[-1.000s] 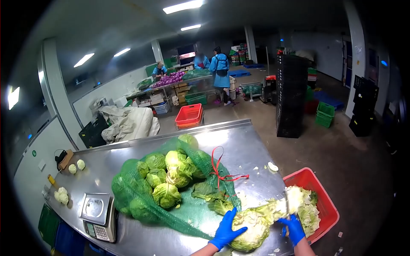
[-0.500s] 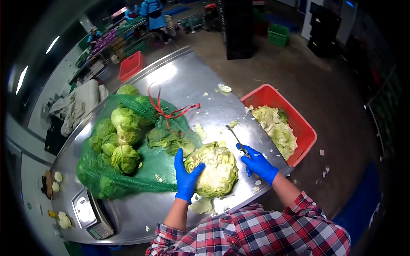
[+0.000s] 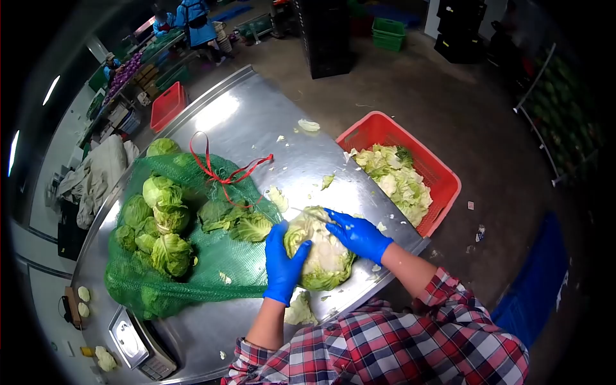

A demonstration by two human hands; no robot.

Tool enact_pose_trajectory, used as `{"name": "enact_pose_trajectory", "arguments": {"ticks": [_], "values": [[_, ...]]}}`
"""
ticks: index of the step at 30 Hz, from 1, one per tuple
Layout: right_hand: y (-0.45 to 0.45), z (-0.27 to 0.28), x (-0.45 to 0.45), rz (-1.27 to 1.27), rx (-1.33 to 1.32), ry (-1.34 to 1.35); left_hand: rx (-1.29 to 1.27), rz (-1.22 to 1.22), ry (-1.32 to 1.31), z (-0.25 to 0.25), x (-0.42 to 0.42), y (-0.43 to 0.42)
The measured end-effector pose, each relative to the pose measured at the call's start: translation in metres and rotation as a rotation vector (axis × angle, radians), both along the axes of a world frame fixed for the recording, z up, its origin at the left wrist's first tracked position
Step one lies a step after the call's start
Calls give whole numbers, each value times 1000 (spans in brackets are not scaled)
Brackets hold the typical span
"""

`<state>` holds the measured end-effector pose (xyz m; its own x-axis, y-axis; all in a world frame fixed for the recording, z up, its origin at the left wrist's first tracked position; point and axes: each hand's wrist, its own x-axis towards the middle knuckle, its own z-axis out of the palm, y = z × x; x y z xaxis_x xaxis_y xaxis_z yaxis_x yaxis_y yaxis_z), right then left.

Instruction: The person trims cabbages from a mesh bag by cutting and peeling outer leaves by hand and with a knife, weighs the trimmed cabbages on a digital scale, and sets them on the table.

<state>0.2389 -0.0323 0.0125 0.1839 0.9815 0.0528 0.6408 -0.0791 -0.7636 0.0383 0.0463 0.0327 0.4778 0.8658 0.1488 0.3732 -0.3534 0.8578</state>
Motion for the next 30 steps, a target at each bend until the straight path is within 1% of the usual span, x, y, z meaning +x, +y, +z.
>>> {"name": "enact_pose_trajectory", "arguments": {"ticks": [2, 3, 4, 5, 6, 7, 9, 10, 11, 13, 15, 16, 17, 19, 20, 21, 23, 26, 28, 29, 30], "values": [[22, -8, 24, 18, -348, -95, -75, -13, -14, 9, 2, 4], [35, -15, 34, 22, -511, -142, 71, -57, 40, 5, -3, 0], [36, -41, 39, 64, -464, -135, 119, -77, 35, -1, -12, -5], [33, -47, 35, -12, -510, 135, 165, -90, 26, -6, -15, -4], [30, -53, 31, -119, -537, 422, 99, -61, 5, -2, -19, -4], [27, -60, 28, -242, -551, 675, -110, -10, -125, -9, -27, -1], [29, -81, 36, -156, -538, 889, -394, 33, -274, 13, -40, -2], [27, -50, 32, -141, -449, 767, -456, 4, -198, 13, -52, 4], [25, -21, 30, -181, -418, 696, -431, 1, -33, 10, -60, 7], [12, 6, 26, -159, -307, 594, -201, -55, 516, 61, -43, -1], [-7, 19, 17, -167, -317, 591, 213, -156, 265, 34, -31, 2], [-16, -1, 11, -150, -150, 400, 56, -186, 122, 1, -31, 4], [-26, -21, 3, -133, 15, 208, 0, -141, 94, 0, -26, 3], [-46, 11, -16, -135, -199, 253, -127, -53, 54, 3, -16, -2], [-53, 2, -27, -130, -87, 163, -215, -15, -21, 5, -13, -5], [-52, -9, -32, -135, 95, 124, -183, -16, 9, 5, -11, -6], [-41, 3, -27, -158, -217, 124, -115, -11, 68, 4, -10, -5], [-21, 6, -14, -97, -313, 112, -88, 33, 69, 0, -10, -9], [-7, -4, -6, -66, -309, 54, -97, 44, 12, -4, -3, -4], [-2, -6, -5, -51, -305, 28, -86, 66, 43, -5, -1, -3], [2, -5, -1, -45, -348, 60, -72, 85, 73, -4, 2, -2]]}}
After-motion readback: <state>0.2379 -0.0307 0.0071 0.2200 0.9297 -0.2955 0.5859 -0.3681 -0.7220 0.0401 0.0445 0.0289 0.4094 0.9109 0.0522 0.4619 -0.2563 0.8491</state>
